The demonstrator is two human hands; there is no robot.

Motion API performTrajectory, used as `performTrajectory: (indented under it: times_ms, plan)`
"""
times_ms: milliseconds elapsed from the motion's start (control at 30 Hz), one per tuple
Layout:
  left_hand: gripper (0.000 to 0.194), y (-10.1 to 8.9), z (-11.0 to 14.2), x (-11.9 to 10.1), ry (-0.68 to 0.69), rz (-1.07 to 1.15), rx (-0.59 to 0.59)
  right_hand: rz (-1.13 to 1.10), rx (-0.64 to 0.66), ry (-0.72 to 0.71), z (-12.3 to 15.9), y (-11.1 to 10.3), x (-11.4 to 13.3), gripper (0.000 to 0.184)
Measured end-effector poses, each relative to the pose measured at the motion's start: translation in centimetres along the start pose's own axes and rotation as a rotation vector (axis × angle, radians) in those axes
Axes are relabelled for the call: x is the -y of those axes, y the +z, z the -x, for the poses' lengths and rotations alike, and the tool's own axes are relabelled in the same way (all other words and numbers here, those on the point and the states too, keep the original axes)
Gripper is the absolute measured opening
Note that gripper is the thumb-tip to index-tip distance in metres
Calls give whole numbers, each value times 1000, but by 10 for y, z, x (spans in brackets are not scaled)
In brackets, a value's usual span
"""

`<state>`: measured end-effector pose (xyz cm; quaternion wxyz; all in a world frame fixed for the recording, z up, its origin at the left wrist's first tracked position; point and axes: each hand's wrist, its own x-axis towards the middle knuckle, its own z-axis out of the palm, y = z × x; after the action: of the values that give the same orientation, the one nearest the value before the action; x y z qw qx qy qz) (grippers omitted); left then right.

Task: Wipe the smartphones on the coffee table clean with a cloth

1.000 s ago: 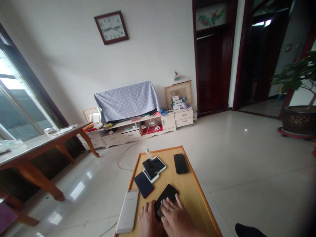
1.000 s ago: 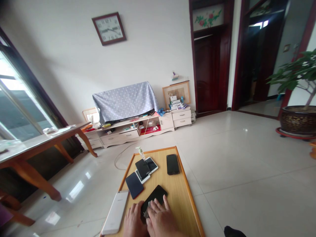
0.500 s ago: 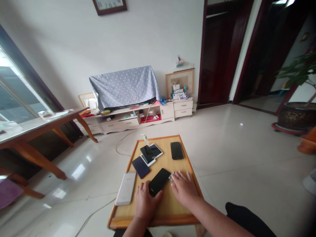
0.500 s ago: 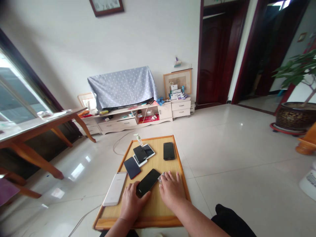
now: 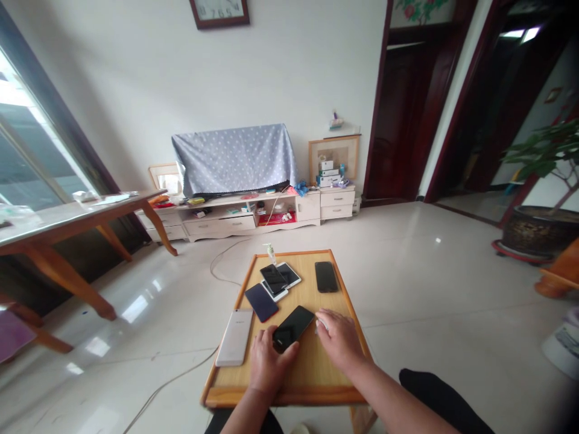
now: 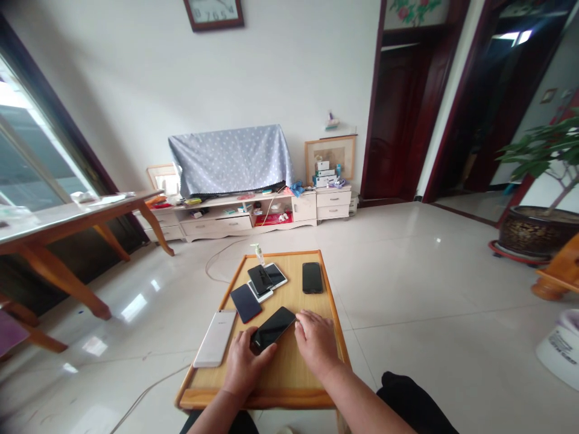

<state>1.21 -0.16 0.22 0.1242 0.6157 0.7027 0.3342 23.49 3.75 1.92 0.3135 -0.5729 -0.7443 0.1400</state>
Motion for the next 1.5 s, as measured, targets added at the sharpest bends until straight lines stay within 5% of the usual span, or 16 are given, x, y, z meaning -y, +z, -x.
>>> performTrajectory:
  times_ms: [200, 367, 633, 767, 1000, 1233, 1500]
  plan:
    - [67, -8, 3, 7, 9, 104, -22, -52, -40, -49, 2, -2, 18, 41]
    - [66, -14, 7, 15, 20, 209, -21, -453, 90, 210, -5, -1, 31, 41]
    - [59, -23, 13, 20, 128, 279, 20, -738, 336, 593, -43, 11, 34, 38]
    - [61, -20, 11, 26, 172, 280, 55, -850, 361, 714, -47, 12, 32, 28]
    - [86, -8, 6, 36, 109, 314, 64, -1069, 118, 906, -57, 11, 13, 28]
    - [65, -11, 4, 32, 123, 275, 94, -1320, -106, 945, -70, 5, -5, 33]
    - [56, -21, 0, 22, 127, 227, 137, -1416, -266, 965, -85, 22, -16, 39]
